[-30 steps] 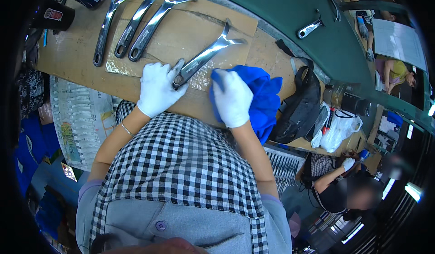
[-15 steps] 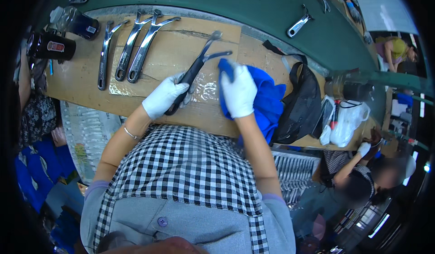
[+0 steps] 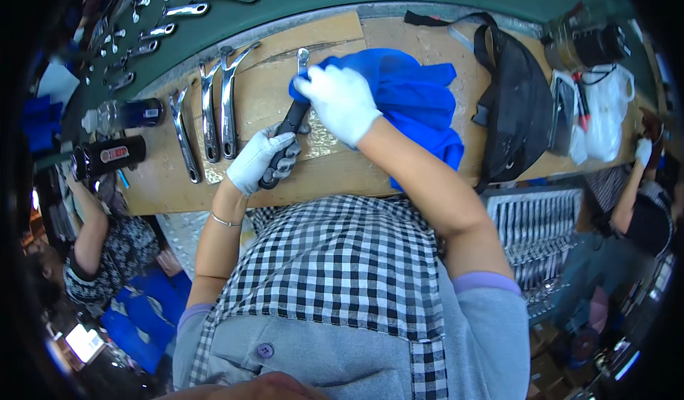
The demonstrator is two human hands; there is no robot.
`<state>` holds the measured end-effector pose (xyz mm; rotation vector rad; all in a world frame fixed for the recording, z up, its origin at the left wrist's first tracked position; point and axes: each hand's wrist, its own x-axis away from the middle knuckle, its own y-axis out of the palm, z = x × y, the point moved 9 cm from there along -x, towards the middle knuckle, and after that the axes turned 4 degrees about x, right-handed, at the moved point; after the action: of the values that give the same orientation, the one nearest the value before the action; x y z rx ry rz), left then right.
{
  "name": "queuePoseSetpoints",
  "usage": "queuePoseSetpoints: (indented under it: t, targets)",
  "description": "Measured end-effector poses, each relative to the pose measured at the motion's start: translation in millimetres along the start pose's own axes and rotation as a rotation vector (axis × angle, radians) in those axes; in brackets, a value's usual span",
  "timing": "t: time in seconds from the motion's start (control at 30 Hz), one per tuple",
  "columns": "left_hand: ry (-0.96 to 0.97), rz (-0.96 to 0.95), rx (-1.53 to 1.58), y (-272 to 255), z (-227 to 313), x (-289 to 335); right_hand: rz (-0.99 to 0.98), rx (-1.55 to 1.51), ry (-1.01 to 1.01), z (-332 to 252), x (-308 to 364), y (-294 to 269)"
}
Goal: The person takes metal handles from a conveyor belt, wipes them with a cloth, scrapes them with a small blade, and places them on the table.
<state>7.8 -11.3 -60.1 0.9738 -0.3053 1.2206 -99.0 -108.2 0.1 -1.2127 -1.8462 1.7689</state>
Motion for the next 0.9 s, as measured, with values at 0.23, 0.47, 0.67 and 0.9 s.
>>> queuePoseSetpoints:
  t: [0.23,0.47,0.67,0.9]
  targets:
    - [0.014,-0.016,-0.093,-4.7,2.9,-0.1,-0.058,-0.186,0.050,28.4,25.8,-12.6]
    - [0.024,0.042,-0.238,-6.2,11.1,6.6,-0.018,-0.180,0.062,-1.6,15.4,2.5]
    - [-0.005,0.023,-0.215,-13.9,10.0,-1.4,-0.029,-0.188,0.083,10.1,13.8,-6.0]
    - [0.063,0.065,-0.300,-8.5,13.7,4.3,0.000,-0.136,0.100,-0.5,22.3,-2.0]
